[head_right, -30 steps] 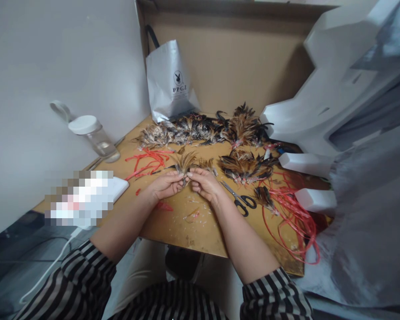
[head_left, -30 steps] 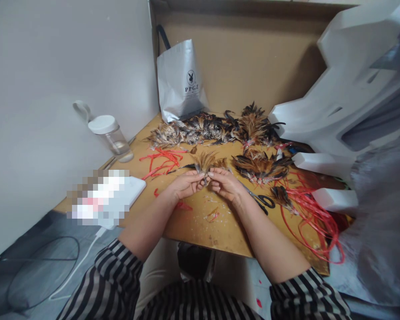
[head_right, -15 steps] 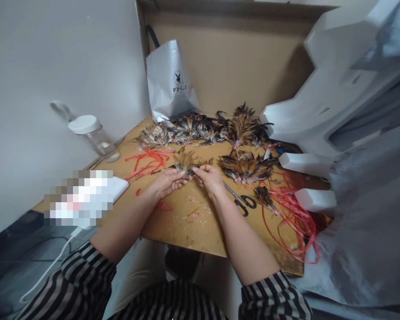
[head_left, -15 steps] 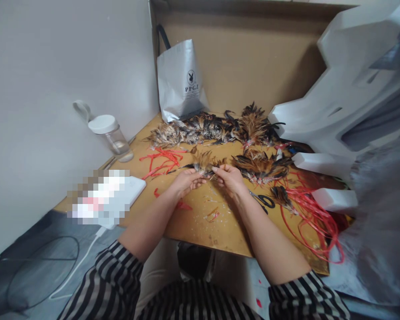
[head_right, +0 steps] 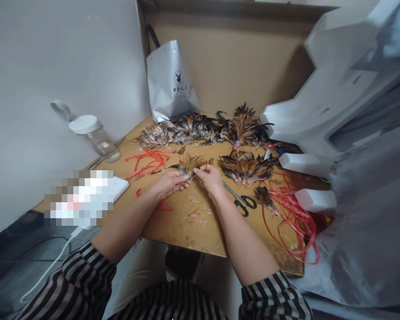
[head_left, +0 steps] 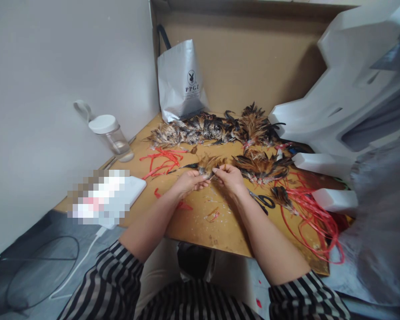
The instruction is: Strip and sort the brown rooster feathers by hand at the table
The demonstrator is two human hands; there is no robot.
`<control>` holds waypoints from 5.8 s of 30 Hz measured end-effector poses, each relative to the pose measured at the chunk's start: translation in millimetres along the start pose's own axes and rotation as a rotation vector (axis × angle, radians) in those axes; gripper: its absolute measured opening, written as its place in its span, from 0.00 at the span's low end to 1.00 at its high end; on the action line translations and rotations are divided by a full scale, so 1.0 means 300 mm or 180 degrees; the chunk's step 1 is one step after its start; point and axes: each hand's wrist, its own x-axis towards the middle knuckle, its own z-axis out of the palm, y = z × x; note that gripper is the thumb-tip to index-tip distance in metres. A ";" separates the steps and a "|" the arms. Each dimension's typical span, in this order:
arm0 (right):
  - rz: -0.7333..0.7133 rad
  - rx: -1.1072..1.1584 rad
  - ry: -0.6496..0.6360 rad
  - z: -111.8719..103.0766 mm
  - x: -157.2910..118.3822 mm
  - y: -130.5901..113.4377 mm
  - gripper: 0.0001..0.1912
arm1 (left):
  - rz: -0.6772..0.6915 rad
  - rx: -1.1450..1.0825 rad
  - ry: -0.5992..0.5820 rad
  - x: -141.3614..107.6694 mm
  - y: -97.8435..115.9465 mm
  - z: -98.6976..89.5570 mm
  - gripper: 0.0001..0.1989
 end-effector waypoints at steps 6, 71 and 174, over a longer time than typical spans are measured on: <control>-0.0312 -0.0254 0.0142 0.006 0.008 0.027 0.17 | -0.0113 -0.0127 0.0034 -0.008 0.007 0.004 0.09; -0.0369 0.0242 0.0158 0.046 0.006 0.078 0.11 | 0.0416 0.0422 -0.0207 -0.001 0.015 -0.009 0.16; -0.2472 -0.2669 -0.0148 0.032 -0.025 0.048 0.10 | 0.0151 -0.0807 -0.0165 -0.014 0.024 0.014 0.12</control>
